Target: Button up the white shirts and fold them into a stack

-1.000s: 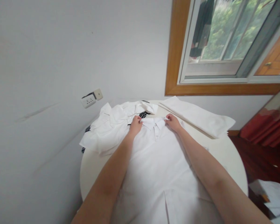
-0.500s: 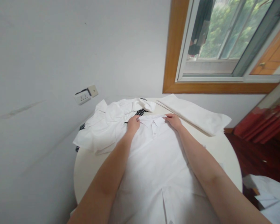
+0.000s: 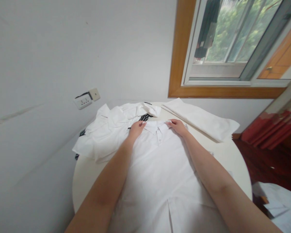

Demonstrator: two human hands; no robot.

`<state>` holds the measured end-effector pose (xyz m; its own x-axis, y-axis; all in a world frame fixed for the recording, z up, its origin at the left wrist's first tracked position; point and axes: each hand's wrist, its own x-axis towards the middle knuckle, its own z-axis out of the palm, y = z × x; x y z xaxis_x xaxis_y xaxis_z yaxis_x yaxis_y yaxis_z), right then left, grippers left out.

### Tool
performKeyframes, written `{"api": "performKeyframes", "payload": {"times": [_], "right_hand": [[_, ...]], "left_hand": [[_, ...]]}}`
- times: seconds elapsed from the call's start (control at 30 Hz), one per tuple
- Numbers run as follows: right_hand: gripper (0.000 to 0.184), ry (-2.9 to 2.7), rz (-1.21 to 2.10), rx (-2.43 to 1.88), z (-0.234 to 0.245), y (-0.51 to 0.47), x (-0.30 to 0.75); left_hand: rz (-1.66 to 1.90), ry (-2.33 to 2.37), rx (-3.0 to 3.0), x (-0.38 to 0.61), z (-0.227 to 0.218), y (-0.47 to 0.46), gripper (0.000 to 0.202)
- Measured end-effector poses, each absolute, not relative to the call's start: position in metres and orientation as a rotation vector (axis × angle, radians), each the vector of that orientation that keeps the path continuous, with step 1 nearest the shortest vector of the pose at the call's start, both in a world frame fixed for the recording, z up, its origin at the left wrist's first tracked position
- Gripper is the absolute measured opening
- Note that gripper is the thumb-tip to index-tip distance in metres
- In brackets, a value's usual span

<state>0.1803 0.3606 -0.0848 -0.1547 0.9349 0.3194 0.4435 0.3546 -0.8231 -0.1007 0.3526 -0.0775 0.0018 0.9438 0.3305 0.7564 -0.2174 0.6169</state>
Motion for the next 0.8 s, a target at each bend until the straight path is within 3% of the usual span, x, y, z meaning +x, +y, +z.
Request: {"api": "performKeyframes", "payload": {"times": [0.33, 0.8], "right_hand": [[0.05, -1.659, 0.501, -1.371, -0.084, 0.364, 0.177], [0.058, -1.665, 0.551, -1.369, -0.079, 0.361, 0.178]], "left_hand": [[1.18, 1.946, 2.02, -0.091, -0.073, 0.351, 0.037], [1.119, 1.913, 2.029, -0.094, -0.074, 0.351, 0.036]]}}
